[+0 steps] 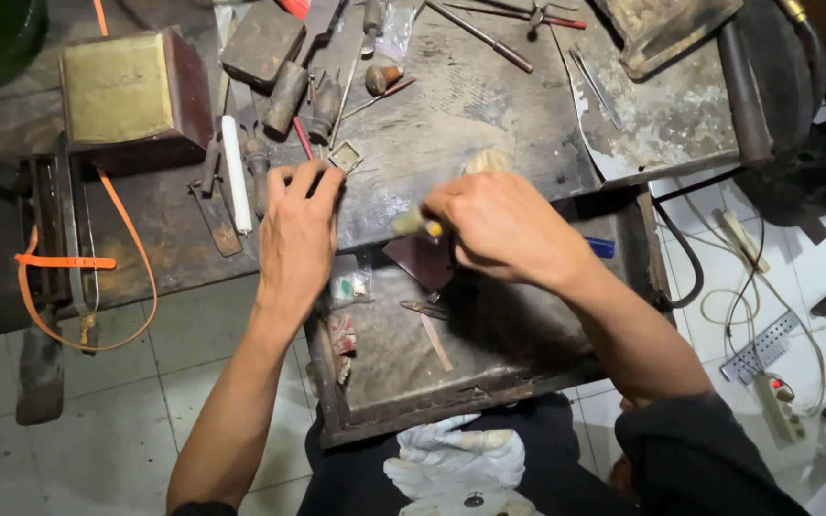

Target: The person uses a jeweler's saw to cut a small metal component held against a wooden bench pin.

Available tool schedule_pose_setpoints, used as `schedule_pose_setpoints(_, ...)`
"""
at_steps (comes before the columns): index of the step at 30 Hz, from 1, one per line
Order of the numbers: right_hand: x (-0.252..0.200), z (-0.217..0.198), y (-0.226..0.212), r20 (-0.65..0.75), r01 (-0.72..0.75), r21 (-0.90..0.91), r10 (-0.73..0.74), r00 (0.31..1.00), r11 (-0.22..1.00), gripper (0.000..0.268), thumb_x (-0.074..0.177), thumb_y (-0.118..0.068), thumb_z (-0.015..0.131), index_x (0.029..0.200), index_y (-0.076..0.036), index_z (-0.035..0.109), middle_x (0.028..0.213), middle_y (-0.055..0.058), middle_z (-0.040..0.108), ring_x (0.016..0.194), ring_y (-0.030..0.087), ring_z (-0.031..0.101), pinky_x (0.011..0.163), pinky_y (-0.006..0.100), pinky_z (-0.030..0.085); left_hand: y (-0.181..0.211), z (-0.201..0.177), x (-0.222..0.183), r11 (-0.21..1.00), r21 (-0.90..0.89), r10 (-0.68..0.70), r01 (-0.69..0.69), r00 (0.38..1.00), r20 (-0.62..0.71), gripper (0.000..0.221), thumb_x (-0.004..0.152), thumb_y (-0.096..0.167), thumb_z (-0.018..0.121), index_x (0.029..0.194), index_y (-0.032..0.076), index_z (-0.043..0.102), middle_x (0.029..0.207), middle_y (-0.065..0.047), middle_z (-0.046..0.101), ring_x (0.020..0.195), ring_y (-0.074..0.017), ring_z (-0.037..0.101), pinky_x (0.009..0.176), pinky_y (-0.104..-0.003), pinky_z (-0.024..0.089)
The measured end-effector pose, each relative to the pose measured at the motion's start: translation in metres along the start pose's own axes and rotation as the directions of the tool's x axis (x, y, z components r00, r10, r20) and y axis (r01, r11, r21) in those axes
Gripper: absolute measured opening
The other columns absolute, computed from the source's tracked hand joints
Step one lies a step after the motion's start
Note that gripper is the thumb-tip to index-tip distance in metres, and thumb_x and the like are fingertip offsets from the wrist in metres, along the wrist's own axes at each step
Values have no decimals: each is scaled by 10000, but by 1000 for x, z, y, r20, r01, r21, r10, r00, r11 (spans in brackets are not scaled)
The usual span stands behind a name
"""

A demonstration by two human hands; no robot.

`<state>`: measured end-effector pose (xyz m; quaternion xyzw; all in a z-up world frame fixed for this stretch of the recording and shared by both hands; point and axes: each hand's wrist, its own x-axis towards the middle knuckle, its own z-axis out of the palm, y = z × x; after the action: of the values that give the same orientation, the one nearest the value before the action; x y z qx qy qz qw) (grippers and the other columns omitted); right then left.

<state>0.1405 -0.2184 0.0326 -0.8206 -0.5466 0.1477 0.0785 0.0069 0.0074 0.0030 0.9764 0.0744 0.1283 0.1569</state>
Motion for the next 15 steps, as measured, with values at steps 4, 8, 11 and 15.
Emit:
schedule_pose_setpoints(4, -3, 4, -8, -54, 16, -90, -21, 998, 996, 112, 739, -140, 552, 845, -136, 586, 756, 53, 646, 816, 308, 708, 665, 431, 600, -2, -3, 0, 1000, 4, 7, -7, 1000, 18, 225, 1023, 84, 565, 1227, 174, 597, 1197, -67, 611, 1152, -321, 539, 823, -441, 615)
schedule_pose_setpoints(8, 16, 3, -16, -53, 175, 162, -168, 984, 971, 300, 657, -194, 563, 945, -121, 604, 894, 98, 664, 967, 353, 676, 800, 448, 579, -7, -4, 1, 999, 20, 43, -44, 995, 85, 320, 964, -24, 579, 1232, 149, 604, 1177, -90, 615, 1135, -334, 565, 804, -468, 620)
schedule_pose_setpoints(11, 40, 29, -5, -174, 223, 171, -193, 966, 960, 368, 658, -111, 596, 1024, -67, 605, 985, 129, 654, 1061, 367, 644, 896, 447, 573, -12, 0, 1, 998, 35, 50, -53, 995, 82, 392, 904, -76, 613, 1233, 135, 585, 1193, -98, 611, 1123, -338, 572, 812, -472, 618)
schedule_pose_setpoints(15, 25, 61, 29, -12, -3, 32, 3, 1000, 999, 273, 654, -227, 753, 897, -184, 637, 823, 6, 645, 925, 245, 698, 795, 405, 610, -13, -9, -2, 999, -35, 25, -24, 999, 22, 400, 909, -114, 597, 1241, 110, 606, 1170, -121, 616, 1098, -335, 594, 828, -441, 597)
